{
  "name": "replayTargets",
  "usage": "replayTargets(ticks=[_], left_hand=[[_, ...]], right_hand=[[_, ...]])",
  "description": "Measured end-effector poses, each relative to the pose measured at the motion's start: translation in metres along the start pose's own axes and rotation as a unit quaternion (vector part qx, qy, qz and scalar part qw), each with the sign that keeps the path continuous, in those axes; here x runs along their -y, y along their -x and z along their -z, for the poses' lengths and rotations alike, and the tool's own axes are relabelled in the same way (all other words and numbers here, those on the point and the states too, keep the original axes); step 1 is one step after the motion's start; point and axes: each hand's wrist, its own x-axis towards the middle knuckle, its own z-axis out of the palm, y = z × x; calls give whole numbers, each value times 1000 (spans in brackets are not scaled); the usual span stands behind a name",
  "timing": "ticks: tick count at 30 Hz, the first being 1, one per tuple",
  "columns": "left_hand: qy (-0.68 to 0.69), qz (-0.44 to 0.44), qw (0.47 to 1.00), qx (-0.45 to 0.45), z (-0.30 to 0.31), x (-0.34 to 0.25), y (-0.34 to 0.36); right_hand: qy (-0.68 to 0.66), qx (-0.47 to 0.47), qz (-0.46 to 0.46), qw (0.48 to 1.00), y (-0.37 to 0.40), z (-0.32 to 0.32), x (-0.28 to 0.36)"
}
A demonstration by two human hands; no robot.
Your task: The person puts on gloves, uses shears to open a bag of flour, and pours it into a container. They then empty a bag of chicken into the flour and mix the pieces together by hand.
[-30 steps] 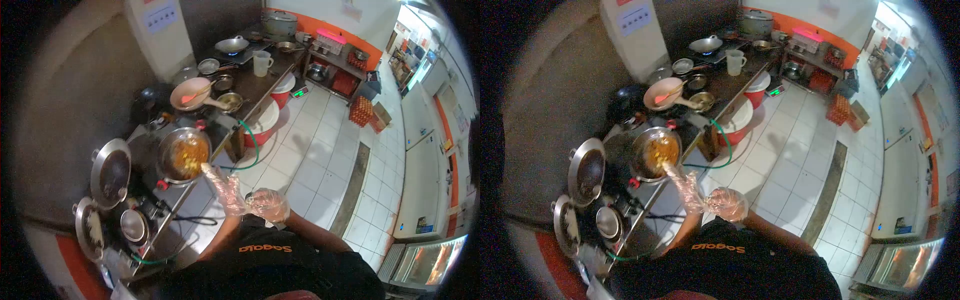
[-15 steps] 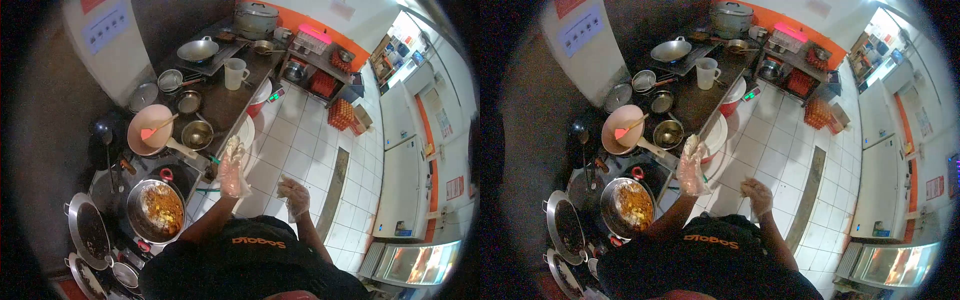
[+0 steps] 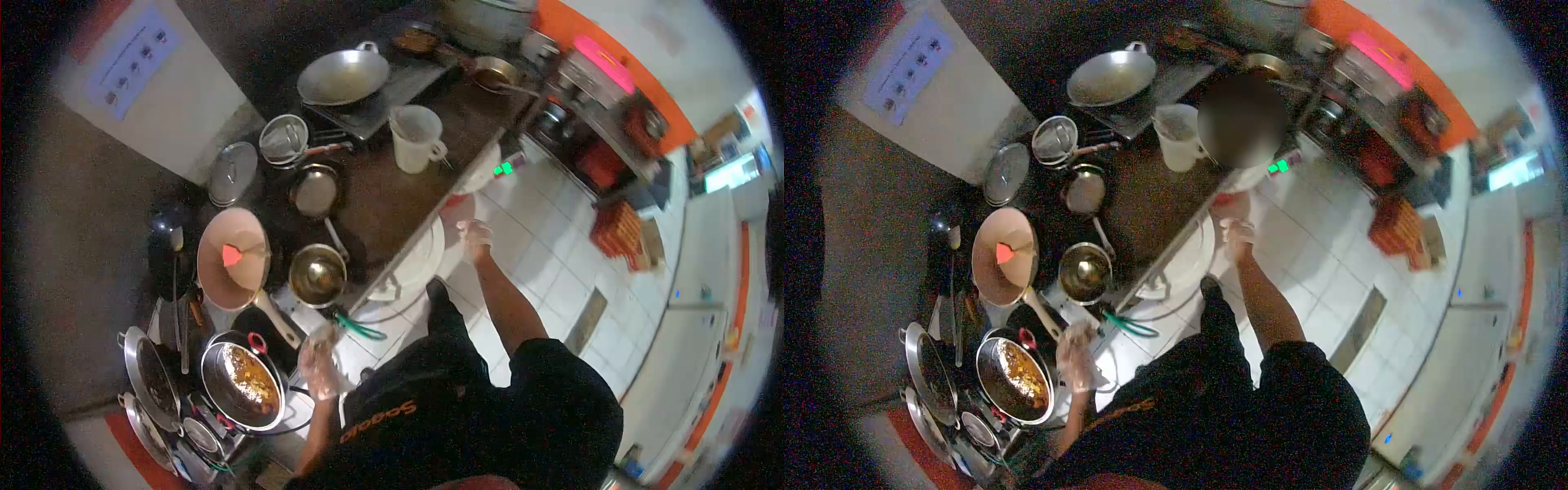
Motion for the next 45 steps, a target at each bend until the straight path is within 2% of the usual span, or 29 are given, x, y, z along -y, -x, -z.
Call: replayTargets(ticks=[2, 3, 4, 5, 6, 7, 9, 12, 15, 17, 19, 20, 21, 23, 25, 27, 29, 32, 33, 34, 35, 36, 37, 39, 40, 41, 42, 43, 45], left_hand=[[22, -20, 996, -79, -5, 34, 13], [-9, -52, 992, -119, -12, 47, 18], [25, -22, 992, -122, -29, 35, 16], [64, 8, 990, -125, -45, 24, 16], [24, 57, 980, -191, -52, 30, 23], [17, 62, 976, -210, -68, 22, 21], [-34, 50, 977, -205, -100, -4, 15], [-7, 28, 964, -264, -110, 0, 8], [-1, 27, 956, -292, -113, -3, -5], [1, 69, 936, -345, -112, -5, -7], [-18, 27, 954, -299, -110, -10, -6], [-49, 61, 948, -308, -105, -10, -1], [-78, 97, 940, -317, -103, -10, 5], [-40, 79, 939, -331, -107, -20, 12], [-6, 93, 925, -368, -101, -15, 25], [15, 129, 903, -411, -90, -5, 46], [31, 90, 894, -437, -86, -9, 65], [52, 54, 882, -466, -68, -11, 106], [59, 58, 880, -468, -59, -9, 122], [68, 21, 877, -475, -51, -4, 142], [76, 12, 871, -485, -43, -5, 159], [81, 1, 864, -497, -34, -5, 176], [86, -10, 856, -509, -24, -6, 195], [85, 9, 840, -536, 6, -2, 234], [85, 12, 829, -553, 16, -6, 255], [82, 8, 819, -568, 32, -9, 275], [100, -71, 815, -566, 53, 7, 299], [84, -45, 803, -588, 71, 2, 319], [37, -121, 786, -605, 112, 8, 373]], right_hand=[[-116, 10, -235, 965, -60, 16, 23], [116, -44, -27, 992, -89, 6, 8], [331, -101, 183, 920, -111, -8, -20], [312, -77, 60, 945, -150, -39, -57], [377, 88, 44, 921, -149, 27, 45], [459, 179, 19, 870, -164, 29, 53], [327, -49, -6, 944, -180, 5, 44], [470, 119, -9, 874, -191, 25, 97], [376, 120, -116, 911, -203, 3, 86], [380, 92, -71, 918, -200, -9, 73], [430, 67, -5, 901, -206, -21, 59], [339, 76, -85, 934, -222, -43, 24], [298, 188, -67, 933, -210, 10, 106], [368, 144, 26, 918, -197, 23, 124], [240, 61, 1, 969, -193, 15, 121], [399, 187, 31, 897, -221, -26, 25], [579, 311, 144, 740, -225, -48, -33], [577, 386, 211, 688, -176, -40, -32], [241, 444, 23, 863, -148, -34, -50], [-138, 427, -174, 877, -120, -26, -64], [-491, 337, -343, 726, -98, -22, -65], [-487, 347, -333, 729, -78, -16, -56], [-378, 435, -178, 798, -51, -1, -38], [-119, 539, 143, 822, 18, 36, 3], [-115, 542, 142, 821, 55, 61, 33], [-238, 599, -116, 755, 87, 71, 76], [-338, 606, -358, 624, 113, 69, 119], [-328, 609, -351, 631, 143, 67, 161], [-327, 665, -290, 606, 208, 68, 224]])
